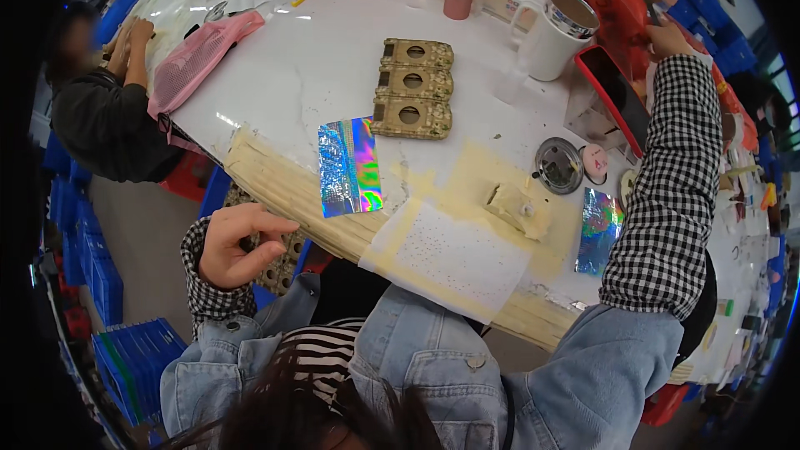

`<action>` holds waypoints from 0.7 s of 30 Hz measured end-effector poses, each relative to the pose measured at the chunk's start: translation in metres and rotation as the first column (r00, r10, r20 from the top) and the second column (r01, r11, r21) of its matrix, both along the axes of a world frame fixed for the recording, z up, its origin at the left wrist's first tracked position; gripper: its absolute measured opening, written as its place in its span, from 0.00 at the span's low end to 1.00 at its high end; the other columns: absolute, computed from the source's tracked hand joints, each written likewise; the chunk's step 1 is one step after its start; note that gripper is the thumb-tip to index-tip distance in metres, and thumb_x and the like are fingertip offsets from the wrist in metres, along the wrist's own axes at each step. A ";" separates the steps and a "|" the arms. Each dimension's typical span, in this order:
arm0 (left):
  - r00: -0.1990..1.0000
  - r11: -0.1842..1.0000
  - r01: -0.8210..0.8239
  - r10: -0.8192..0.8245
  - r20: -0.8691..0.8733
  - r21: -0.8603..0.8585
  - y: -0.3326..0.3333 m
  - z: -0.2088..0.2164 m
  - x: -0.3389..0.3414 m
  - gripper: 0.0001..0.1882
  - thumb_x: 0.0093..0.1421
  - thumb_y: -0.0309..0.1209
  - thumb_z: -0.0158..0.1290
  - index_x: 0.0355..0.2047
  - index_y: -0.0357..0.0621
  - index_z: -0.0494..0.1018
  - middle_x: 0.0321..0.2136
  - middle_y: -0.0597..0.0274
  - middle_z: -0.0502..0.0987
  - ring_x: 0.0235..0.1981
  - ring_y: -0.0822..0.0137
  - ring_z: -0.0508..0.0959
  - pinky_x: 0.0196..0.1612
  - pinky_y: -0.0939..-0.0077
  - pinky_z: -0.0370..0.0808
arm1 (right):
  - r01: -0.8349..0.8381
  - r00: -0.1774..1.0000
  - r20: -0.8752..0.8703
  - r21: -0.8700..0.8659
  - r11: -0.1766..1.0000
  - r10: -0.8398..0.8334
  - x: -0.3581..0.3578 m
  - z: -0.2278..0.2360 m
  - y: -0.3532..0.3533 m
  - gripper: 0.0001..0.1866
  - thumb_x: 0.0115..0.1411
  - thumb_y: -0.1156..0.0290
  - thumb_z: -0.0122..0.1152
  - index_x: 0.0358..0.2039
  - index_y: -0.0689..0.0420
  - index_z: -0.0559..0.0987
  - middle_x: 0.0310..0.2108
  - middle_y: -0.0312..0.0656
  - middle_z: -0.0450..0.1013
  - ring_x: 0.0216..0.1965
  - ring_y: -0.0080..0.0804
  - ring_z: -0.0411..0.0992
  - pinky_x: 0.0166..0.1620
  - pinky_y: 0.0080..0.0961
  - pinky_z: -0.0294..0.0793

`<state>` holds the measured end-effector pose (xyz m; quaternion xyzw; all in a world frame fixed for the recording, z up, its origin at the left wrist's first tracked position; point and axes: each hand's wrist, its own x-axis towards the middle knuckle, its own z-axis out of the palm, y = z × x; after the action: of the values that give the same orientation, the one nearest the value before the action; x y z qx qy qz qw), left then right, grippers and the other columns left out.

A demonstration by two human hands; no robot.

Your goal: Using tweezers to pick and place small components from a holographic sheet on a workbench.

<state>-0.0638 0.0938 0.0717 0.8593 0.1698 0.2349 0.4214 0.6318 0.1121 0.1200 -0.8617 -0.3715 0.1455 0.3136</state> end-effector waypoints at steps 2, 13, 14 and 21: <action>0.998 0.997 -0.041 0.044 0.044 -0.062 0.002 -0.006 0.008 0.11 0.55 0.21 0.54 0.39 0.33 0.74 0.19 0.61 0.75 0.19 0.74 0.73 0.24 0.82 0.69 | -0.071 0.980 -0.172 0.167 0.983 0.100 0.031 -0.010 -0.004 0.17 0.59 0.67 0.50 0.49 0.52 0.73 0.32 0.33 0.73 0.28 0.20 0.66 0.29 0.20 0.69; 0.919 0.882 -0.176 0.306 0.247 -0.437 0.016 -0.073 0.054 0.10 0.58 0.21 0.51 0.41 0.33 0.72 0.23 0.70 0.70 0.25 0.81 0.68 0.30 0.88 0.63 | -0.128 0.900 -0.395 0.158 0.979 0.182 0.067 -0.017 0.009 0.20 0.56 0.67 0.57 0.50 0.53 0.71 0.34 0.35 0.74 0.24 0.20 0.70 0.24 0.15 0.65; 0.913 0.870 -0.211 0.339 0.229 -0.446 0.013 -0.073 0.051 0.10 0.58 0.21 0.51 0.41 0.33 0.72 0.23 0.70 0.70 0.25 0.81 0.68 0.30 0.88 0.63 | -0.174 0.893 -0.388 0.169 0.970 0.228 0.060 -0.023 0.018 0.20 0.56 0.66 0.57 0.50 0.53 0.71 0.34 0.35 0.74 0.23 0.20 0.69 0.22 0.16 0.65; 0.886 0.909 -0.291 0.374 0.273 -0.299 0.012 -0.078 0.056 0.08 0.56 0.21 0.55 0.37 0.33 0.73 0.18 0.71 0.71 0.16 0.86 0.67 0.19 0.91 0.61 | -0.228 0.941 -0.239 0.074 0.971 0.239 0.040 -0.016 0.024 0.26 0.53 0.60 0.64 0.50 0.56 0.72 0.34 0.35 0.75 0.26 0.20 0.70 0.26 0.17 0.66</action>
<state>-0.0079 0.1057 -0.0065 0.7067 0.2721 0.4188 0.5011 0.6718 0.1359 0.1040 -0.7795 -0.4323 0.2789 0.3574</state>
